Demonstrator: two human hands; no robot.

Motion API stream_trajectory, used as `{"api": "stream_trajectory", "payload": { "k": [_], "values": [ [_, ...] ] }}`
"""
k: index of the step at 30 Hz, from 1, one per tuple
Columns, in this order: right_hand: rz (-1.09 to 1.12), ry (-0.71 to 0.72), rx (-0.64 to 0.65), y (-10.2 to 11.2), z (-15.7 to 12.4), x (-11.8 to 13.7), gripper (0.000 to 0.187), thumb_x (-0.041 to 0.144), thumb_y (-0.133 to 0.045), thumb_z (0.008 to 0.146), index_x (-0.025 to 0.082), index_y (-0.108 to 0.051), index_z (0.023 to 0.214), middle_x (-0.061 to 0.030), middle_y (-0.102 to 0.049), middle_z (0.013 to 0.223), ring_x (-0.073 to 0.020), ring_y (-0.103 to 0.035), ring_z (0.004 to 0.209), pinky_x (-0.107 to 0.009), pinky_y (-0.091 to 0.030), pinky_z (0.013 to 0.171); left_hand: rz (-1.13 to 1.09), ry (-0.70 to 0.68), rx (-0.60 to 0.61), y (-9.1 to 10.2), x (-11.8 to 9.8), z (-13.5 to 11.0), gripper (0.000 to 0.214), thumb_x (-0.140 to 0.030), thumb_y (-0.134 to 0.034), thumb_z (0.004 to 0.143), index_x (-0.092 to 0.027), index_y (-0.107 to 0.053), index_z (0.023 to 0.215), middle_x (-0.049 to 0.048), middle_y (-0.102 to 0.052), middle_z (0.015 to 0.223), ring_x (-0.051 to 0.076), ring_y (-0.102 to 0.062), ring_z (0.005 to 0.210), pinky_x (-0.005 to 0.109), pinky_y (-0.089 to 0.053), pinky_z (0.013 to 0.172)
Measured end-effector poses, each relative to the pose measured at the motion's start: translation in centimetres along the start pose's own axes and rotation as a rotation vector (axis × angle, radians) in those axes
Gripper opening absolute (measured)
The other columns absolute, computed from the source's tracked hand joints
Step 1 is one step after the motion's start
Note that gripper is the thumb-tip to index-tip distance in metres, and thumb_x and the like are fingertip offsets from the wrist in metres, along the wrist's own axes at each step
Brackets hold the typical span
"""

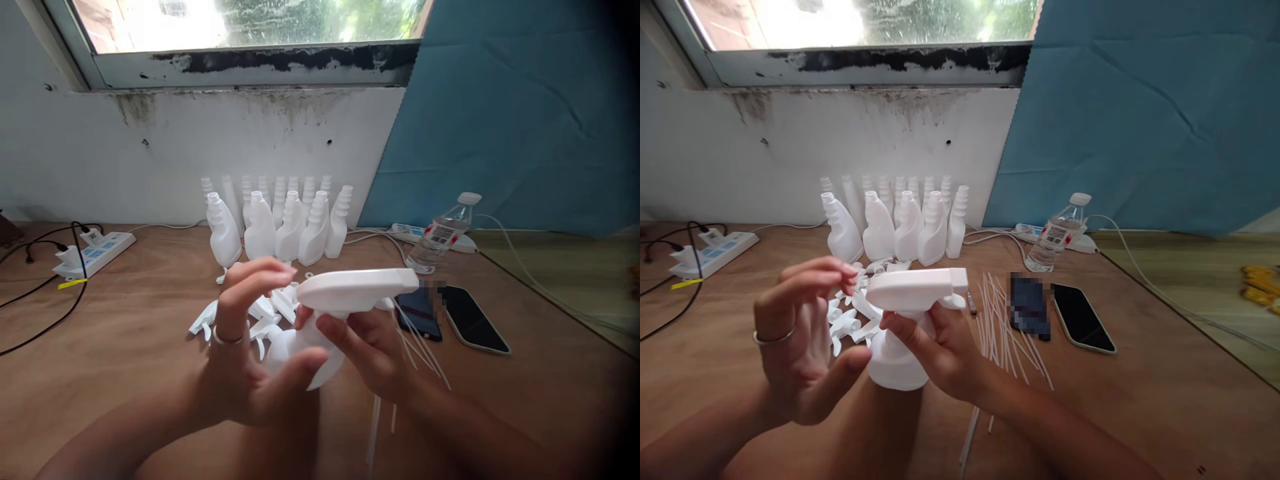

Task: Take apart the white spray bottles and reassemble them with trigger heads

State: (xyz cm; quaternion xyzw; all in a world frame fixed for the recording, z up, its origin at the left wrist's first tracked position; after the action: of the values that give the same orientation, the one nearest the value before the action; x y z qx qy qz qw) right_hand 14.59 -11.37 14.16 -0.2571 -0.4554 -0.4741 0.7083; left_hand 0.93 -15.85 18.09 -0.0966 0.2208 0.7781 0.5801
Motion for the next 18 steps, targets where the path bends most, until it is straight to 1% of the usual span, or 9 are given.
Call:
{"api": "stream_trajectory", "payload": {
  "k": [2,5,7,8,11,13,15,17,18],
  "values": [
    [-0.023,0.036,0.012,-0.3,-0.1,0.0,0.026,0.040,-0.058,0.091,0.017,-0.068,0.092,-0.0075,-0.068,0.090,-0.0174,-0.063,0.081,-0.029,-0.053,0.073,0.057,-0.029,0.111,-0.9,-1.1,2.6,0.058,-0.028,-0.073,0.077,-0.019,-0.047,0.128,0.0117,-0.056,0.114,0.024,-0.052,0.107,0.040,-0.047,0.090],
    [-0.025,-0.013,0.029,-0.3,0.0,-0.7,0.030,0.045,-0.056,0.092,0.017,-0.067,0.092,-0.0069,-0.066,0.087,-0.0158,-0.062,0.075,-0.028,-0.053,0.066,0.025,-0.011,0.292,-2.6,-1.3,4.6,0.039,-0.019,-0.066,0.085,-0.019,-0.056,0.122,0.0082,-0.064,0.105,0.020,-0.056,0.098,0.035,-0.048,0.089],
    [-0.005,-0.055,0.008,0.1,0.0,-1.1,0.028,0.044,-0.057,0.091,0.019,-0.065,0.100,-0.0055,-0.065,0.087,-0.0147,-0.061,0.074,-0.026,-0.052,0.065,-0.080,0.004,0.367,-3.1,-0.8,5.1,0.027,-0.015,-0.060,0.089,-0.019,-0.061,0.116,0.0072,-0.067,0.104,0.018,-0.057,0.097,0.035,-0.048,0.090],
    [0.006,-0.063,0.004,0.2,0.1,-1.2,0.027,0.042,-0.059,0.091,0.020,-0.063,0.106,-0.0050,-0.065,0.089,-0.0148,-0.061,0.076,-0.026,-0.052,0.067,-0.148,0.022,0.408,-3.2,-0.3,5.1,0.025,-0.015,-0.058,0.090,-0.018,-0.062,0.115,0.0073,-0.067,0.104,0.019,-0.058,0.099,0.035,-0.048,0.091],
    [0.036,-0.046,0.073,-0.1,0.4,-1.5,0.026,0.036,-0.060,0.091,0.022,-0.060,0.113,-0.0046,-0.064,0.098,-0.0157,-0.061,0.087,-0.027,-0.052,0.076,-0.387,0.155,0.515,-3.3,1.4,4.7,0.023,-0.017,-0.053,0.093,-0.017,-0.063,0.114,0.0097,-0.065,0.109,0.020,-0.059,0.102,0.035,-0.049,0.088],
    [0.055,-0.034,0.120,-0.4,0.5,-1.9,0.024,0.034,-0.059,0.091,0.022,-0.059,0.112,-0.0040,-0.062,0.098,-0.0145,-0.059,0.087,-0.026,-0.051,0.076,-0.553,0.301,0.554,-3.3,2.4,4.1,0.022,-0.025,-0.049,0.094,-0.018,-0.063,0.110,0.0114,-0.061,0.118,0.022,-0.061,0.098,0.035,-0.052,0.081],
    [0.069,-0.014,0.127,-0.6,0.5,-2.2,0.025,0.035,-0.059,0.091,0.022,-0.057,0.112,-0.0037,-0.059,0.097,-0.0138,-0.057,0.085,-0.025,-0.049,0.076,-0.633,0.417,0.563,-3.3,2.9,3.6,0.029,-0.042,-0.046,0.094,-0.020,-0.063,0.104,0.0114,-0.054,0.129,0.025,-0.060,0.100,0.036,-0.053,0.076],
    [0.060,-0.014,0.122,-0.7,0.4,-2.5,0.028,0.038,-0.058,0.091,0.023,-0.055,0.115,-0.0044,-0.058,0.101,-0.0151,-0.056,0.089,-0.027,-0.049,0.080,-0.559,0.437,0.521,-3.1,3.0,3.5,0.042,-0.060,-0.049,0.088,-0.022,-0.063,0.100,0.0107,-0.049,0.132,0.030,-0.053,0.113,0.039,-0.054,0.079],
    [0.052,-0.020,0.124,-0.8,0.4,-2.6,0.030,0.039,-0.058,0.091,0.023,-0.054,0.117,-0.0051,-0.058,0.103,-0.0164,-0.056,0.092,-0.029,-0.049,0.083,-0.479,0.421,0.488,-2.8,2.9,3.5,0.045,-0.064,-0.053,0.084,-0.023,-0.064,0.099,0.0108,-0.048,0.130,0.032,-0.048,0.119,0.040,-0.053,0.082]
  ]
}}
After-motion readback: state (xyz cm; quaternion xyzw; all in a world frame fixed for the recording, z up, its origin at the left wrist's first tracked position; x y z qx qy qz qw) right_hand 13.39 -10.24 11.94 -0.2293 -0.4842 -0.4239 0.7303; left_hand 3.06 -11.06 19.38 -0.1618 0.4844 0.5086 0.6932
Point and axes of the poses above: each hand's wrist, its own z-axis towards the middle knuckle, its own y-axis out of the back of the hand, x = y × z, the point moved 8 cm from there along z, towards the middle knuckle
